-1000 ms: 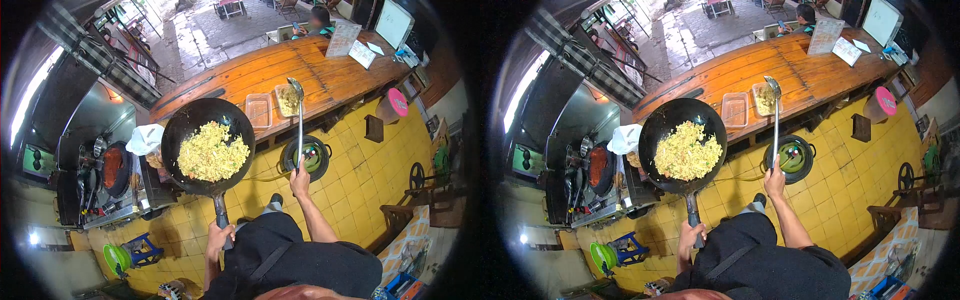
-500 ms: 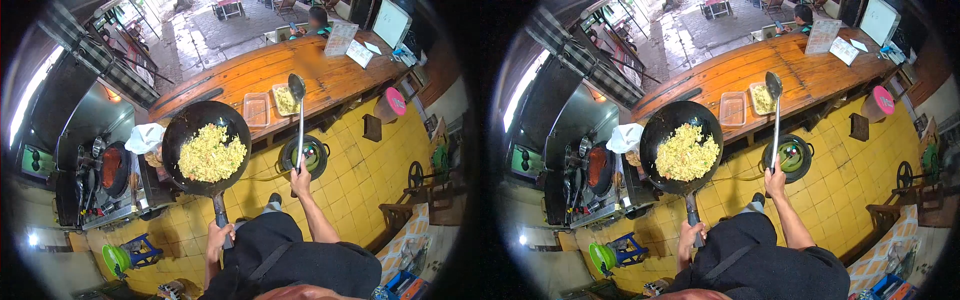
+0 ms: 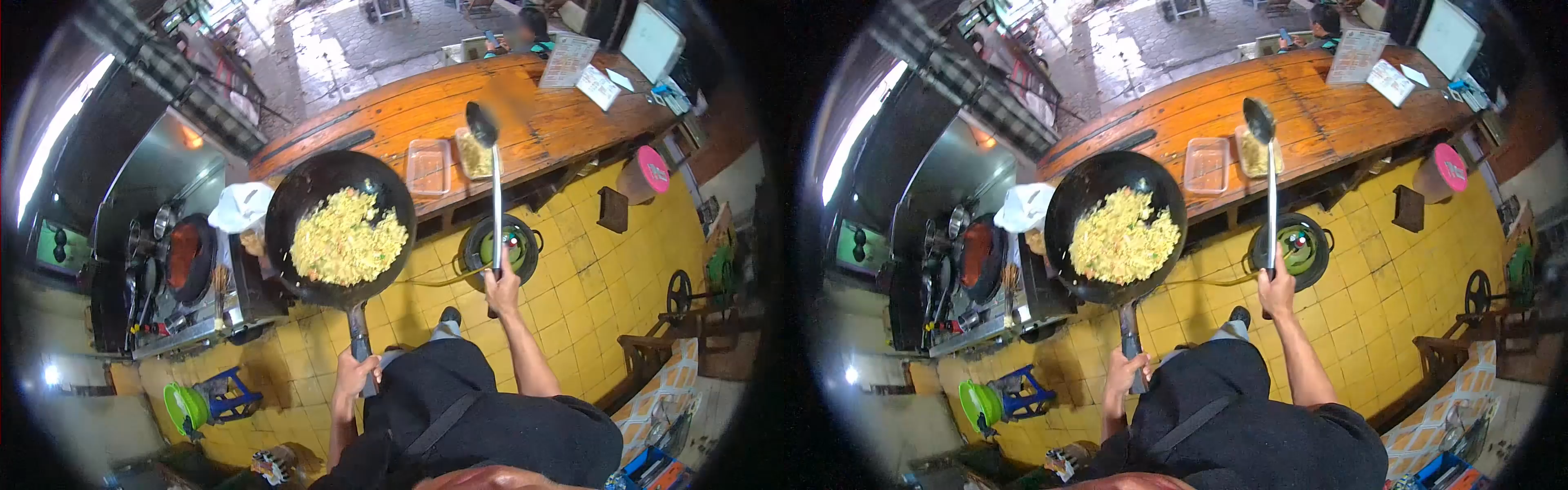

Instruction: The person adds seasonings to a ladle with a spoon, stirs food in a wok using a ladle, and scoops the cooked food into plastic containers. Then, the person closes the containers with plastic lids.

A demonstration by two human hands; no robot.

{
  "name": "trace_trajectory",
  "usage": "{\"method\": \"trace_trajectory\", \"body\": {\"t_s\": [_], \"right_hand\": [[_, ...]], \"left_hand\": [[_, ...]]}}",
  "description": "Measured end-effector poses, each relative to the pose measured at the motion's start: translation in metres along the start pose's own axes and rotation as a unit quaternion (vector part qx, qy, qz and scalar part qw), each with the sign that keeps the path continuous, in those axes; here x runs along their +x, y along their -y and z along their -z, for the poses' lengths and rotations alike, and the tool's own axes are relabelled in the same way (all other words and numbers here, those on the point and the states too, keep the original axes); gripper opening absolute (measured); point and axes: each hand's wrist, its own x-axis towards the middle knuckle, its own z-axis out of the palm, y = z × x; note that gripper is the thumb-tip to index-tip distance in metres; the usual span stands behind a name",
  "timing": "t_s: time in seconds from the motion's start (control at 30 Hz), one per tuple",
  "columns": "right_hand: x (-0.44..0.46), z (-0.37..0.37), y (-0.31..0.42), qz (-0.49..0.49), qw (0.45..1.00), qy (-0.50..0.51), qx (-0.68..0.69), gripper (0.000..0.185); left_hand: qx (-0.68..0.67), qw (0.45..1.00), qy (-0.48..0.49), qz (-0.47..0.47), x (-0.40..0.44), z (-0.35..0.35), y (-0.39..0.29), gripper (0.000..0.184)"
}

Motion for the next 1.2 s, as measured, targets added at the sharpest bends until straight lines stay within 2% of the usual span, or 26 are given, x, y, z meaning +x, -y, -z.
{"method": "trace_trajectory", "body": {"t_s": [0.03,0.1,0.13,0.2,0.27,0.33,0.37,0.43,0.47,0.5,0.57,0.67,0.8,0.83,0.9,0.97,1.03,1.07,1.1,1.17,1.2], "right_hand": [[-0.004,0.005,0.012,0.012,1.000,-0.001,-0.013,0.064],[-0.019,0.025,0.042,-0.082,0.993,0.068,0.052,0.065],[-0.031,0.027,0.046,-0.083,0.982,0.078,0.152,0.065],[-0.055,0.037,0.051,-0.050,0.986,0.118,0.103,0.064],[-0.068,0.040,0.064,-0.024,0.991,0.122,0.045,0.064],[-0.077,0.031,0.082,0.189,0.970,0.095,-0.123,0.063],[-0.085,0.024,0.092,0.193,0.968,0.087,-0.132,0.060],[-0.110,0.008,0.086,0.121,0.954,0.126,-0.244,0.057],[-0.125,0.005,0.084,0.116,0.938,0.121,-0.305,0.055],[-0.145,0.014,0.082,0.102,0.938,0.114,-0.312,0.055],[-0.189,0.046,0.069,0.142,0.914,0.143,-0.353,0.054],[-0.248,0.098,0.082,0.048,0.898,0.157,-0.409,0.055],[-0.272,0.116,0.108,-0.010,0.925,0.072,-0.373,0.058],[-0.274,0.107,0.105,-0.023,0.925,0.066,-0.375,0.058],[-0.277,0.090,0.083,-0.036,0.947,-0.011,-0.319,0.060],[-0.299,0.099,0.076,-0.036,0.956,-0.028,-0.291,0.063],[-0.339,0.127,0.077,-0.150,0.893,0.153,-0.396,0.062],[-0.360,0.145,0.075,-0.152,0.882,0.187,-0.405,0.062],[-0.370,0.164,0.075,-0.158,0.881,0.185,-0.405,0.062],[-0.392,0.199,0.077,-0.142,0.924,0.144,-0.323,0.061],[-0.396,0.211,0.074,-0.146,0.925,0.121,-0.330,0.060]], "left_hand": [[0.012,1.000,0.003,0.003,-0.002,0.003,-0.001,0.013],[0.023,1.000,0.016,-0.012,-0.003,0.010,0.002,0.013],[0.018,1.000,0.002,-0.010,-0.004,0.012,-0.001,0.013],[0.095,0.995,0.032,-0.024,-0.006,0.018,-0.003,0.015],[0.109,0.992,0.051,-0.032,-0.004,0.030,0.001,0.017],[0.135,0.987,0.083,-0.034,-0.003,0.041,0.004,0.021],[0.136,0.986,0.095,-0.032,-0.004,0.043,0.004,0.021],[0.163,0.981,0.105,-0.029,-0.006,0.046,0.006,0.022],[0.175,0.976,0.121,-0.040,-0.003,0.048,0.010,0.024],[0.181,0.973,0.137,-0.036,-0.002,0.049,0.015,0.024],[0.213,0.965,0.149,-0.041,0.001,0.049,0.021,0.023],[0.232,0.954,0.186,-0.028,0.003,0.052,0.036,0.024],[0.286,0.931,0.224,-0.030,-0.004,0.052,0.049,0.026],[0.314,0.920,0.232,-0.038,-0.005,0.051,0.054,0.025],[0.320,0.912,0.254,-0.036,-0.008,0.042,0.065,0.026],[0.327,0.905,0.270,-0.036,-0.016,0.028,0.075,0.026],[0.404,0.875,0.263,-0.046,-0.018,0.013,0.079,0.029],[0.407,0.872,0.268,-0.043,-0.019,0.007,0.085,0.029],[0.404,0.870,0.282,-0.033,-0.017,0.002,0.095,0.029],[0.404,0.864,0.301,-0.015,-0.022,-0.011,0.116,0.028],[0.411,0.859,0.305,-0.020,-0.026,-0.019,0.125,0.027]]}}
